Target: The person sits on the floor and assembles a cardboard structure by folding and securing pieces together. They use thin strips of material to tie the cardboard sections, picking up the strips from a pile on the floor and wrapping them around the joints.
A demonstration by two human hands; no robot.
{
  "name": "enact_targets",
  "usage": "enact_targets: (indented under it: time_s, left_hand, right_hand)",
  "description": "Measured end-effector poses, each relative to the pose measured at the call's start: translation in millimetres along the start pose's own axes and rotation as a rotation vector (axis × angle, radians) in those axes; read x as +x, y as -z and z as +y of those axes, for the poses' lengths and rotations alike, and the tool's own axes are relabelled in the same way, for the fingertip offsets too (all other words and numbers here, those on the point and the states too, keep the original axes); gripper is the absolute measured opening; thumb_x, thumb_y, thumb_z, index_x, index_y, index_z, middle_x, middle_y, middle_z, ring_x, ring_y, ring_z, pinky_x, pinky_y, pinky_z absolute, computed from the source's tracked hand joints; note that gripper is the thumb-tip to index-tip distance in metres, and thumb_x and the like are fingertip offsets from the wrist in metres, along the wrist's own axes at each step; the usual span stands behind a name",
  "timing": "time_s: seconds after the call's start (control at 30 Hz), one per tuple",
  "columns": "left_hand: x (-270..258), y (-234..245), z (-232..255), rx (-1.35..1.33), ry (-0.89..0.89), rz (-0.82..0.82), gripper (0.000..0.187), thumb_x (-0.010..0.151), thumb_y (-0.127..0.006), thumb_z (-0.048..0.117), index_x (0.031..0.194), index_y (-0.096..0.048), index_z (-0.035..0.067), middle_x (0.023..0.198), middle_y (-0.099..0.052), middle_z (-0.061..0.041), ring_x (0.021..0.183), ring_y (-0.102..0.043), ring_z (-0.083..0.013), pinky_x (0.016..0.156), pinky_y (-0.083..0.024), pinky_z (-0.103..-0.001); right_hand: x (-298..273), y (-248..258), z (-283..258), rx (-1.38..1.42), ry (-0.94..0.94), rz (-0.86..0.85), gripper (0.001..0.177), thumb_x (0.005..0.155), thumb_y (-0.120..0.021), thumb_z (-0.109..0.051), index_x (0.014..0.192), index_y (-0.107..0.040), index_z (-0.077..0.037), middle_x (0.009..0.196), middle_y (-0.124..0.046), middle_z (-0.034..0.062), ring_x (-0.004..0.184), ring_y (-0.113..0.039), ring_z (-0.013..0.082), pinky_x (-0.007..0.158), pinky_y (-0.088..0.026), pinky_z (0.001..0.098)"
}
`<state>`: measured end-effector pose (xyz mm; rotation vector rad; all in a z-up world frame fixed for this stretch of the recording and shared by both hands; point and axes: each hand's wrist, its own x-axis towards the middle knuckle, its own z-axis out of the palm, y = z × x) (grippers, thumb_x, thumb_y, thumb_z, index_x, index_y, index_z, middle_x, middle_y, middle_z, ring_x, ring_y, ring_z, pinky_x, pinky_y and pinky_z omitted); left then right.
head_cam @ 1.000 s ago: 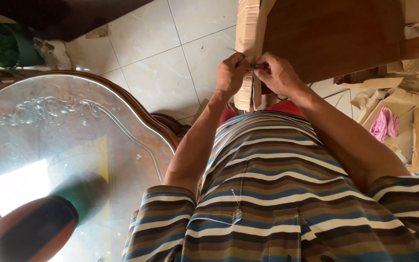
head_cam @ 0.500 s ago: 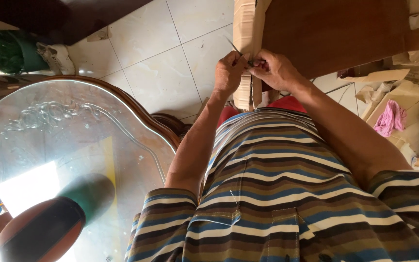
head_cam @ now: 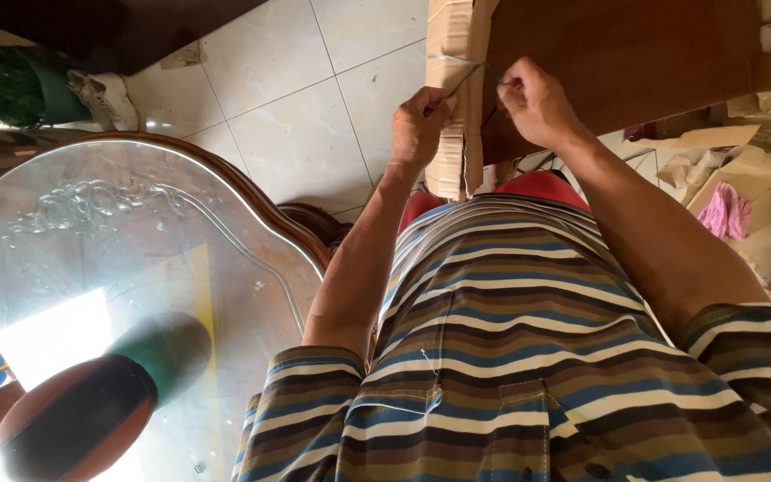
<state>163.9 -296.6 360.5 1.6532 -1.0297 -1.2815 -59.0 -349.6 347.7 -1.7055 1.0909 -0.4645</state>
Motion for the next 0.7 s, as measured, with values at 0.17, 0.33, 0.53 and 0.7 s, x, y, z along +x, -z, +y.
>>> enact_targets:
  time_s: [0.17,0.33,0.53,0.7]
  left_hand:
    - [-4,-4,7,0.060,0.033,0.061,0.018,0.088,-0.067,0.028,0.091,-0.076,0.012,0.071,-0.065,0.004,0.066,-0.052,-0.0085,0.061,-0.046,-0.025]
    - [-14,9,-6,0.107,-0.053,0.112,0.029,0.092,-0.064,0.040,0.097,-0.074,0.013,0.091,-0.079,-0.002,0.085,-0.073,-0.0146,0.071,-0.058,-0.030]
    - [-43,27,-29,0.078,0.047,0.117,0.015,0.099,-0.065,0.026,0.101,-0.076,0.017,0.081,-0.079,0.001,0.085,-0.077,-0.0147,0.087,-0.056,-0.035]
    - [-61,27,-8,0.021,0.032,0.101,0.015,0.097,-0.067,0.023,0.099,-0.076,0.011,0.078,-0.078,-0.005,0.085,-0.076,-0.0188,0.086,-0.057,-0.036]
  right_hand:
    - [-14,9,8,0.123,-0.072,0.145,0.006,0.114,-0.053,-0.003,0.110,-0.048,0.000,0.104,-0.061,0.0193,0.088,-0.065,0.0273,0.069,-0.061,0.0372]
    - [-38,21,-22,0.085,-0.324,0.068,0.012,0.114,-0.049,-0.016,0.114,-0.051,-0.004,0.110,-0.067,0.0169,0.103,-0.067,0.0255,0.083,-0.057,0.0367]
    - [-65,-9,53,-0.139,-0.106,0.238,0.018,0.108,-0.071,-0.021,0.114,-0.064,-0.005,0.097,-0.068,0.0198,0.092,-0.070,0.0358,0.072,-0.056,0.0452]
    - [-69,-8,24,-0.067,-0.031,0.240,0.014,0.106,-0.070,-0.013,0.111,-0.064,-0.001,0.091,-0.067,0.0225,0.086,-0.070,0.0381,0.069,-0.055,0.0450]
